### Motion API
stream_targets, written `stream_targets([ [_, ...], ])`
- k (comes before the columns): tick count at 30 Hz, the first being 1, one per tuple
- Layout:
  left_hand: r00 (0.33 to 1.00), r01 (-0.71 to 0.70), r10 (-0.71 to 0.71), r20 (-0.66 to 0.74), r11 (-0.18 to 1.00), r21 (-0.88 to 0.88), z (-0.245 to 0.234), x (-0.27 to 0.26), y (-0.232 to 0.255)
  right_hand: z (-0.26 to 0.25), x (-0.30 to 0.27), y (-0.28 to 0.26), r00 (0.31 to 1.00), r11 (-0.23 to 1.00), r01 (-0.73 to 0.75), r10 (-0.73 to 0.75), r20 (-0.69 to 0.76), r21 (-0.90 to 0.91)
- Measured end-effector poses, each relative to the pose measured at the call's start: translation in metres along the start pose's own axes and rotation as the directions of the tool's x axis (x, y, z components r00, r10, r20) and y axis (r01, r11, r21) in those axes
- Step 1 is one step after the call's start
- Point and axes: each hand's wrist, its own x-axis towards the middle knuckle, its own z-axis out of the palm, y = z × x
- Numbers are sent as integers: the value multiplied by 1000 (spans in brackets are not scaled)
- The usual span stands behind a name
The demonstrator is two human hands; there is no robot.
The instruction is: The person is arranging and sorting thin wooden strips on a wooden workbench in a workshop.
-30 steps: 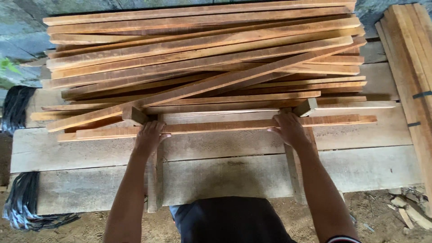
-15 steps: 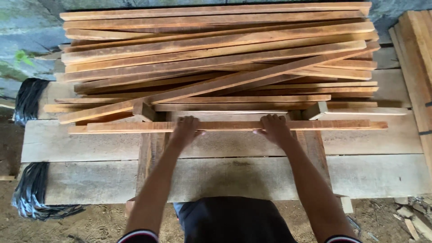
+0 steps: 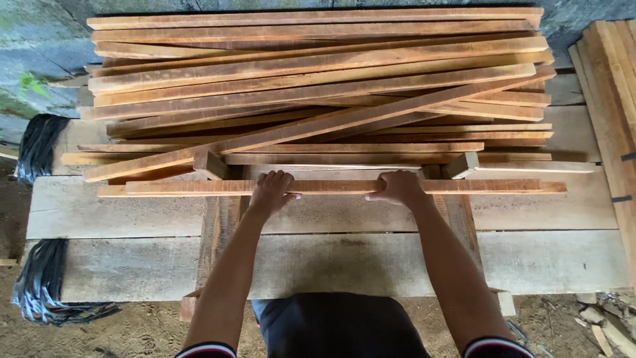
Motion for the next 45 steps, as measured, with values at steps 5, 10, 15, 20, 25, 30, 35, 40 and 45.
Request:
stream_targets([
  [5,976,114,-86,201,985,-130,4,15,-6,-36,-7,-13,991,1000,11,-8,132,-19],
  [10,946,157,-118,301,982,-109,-3,18,-2,-55,-14,-23,978,1000,14,-19,209,22],
  [15,954,141,-109,279,985,-100,8,19,-6,-54,-13,-22,982,999,25,-19,186,-30],
  [20,959,131,-88,268,980,-147,7,18,-10,-67,-23,-30,980,999,30,-23,196,-29],
  [25,954,137,-103,280,985,-102,34,20,-16,-52,-20,-21,986,1000,21,-20,165,-2],
  [30,956,138,-102,276,984,-115,18,20,-11,-43,-10,-20,988,998,47,-40,151,-42],
  [35,949,138,-97,299,983,-118,3,23,-7,-71,-27,-29,989,999,51,-48,137,-18],
  [40,949,117,-75,305,986,-122,0,19,-2,-82,-42,-36,987,998,48,-54,149,42],
  [45,964,130,-84,252,977,-171,-2,18,-3,-56,-23,-33,996,983,-89,91,-6,161],
])
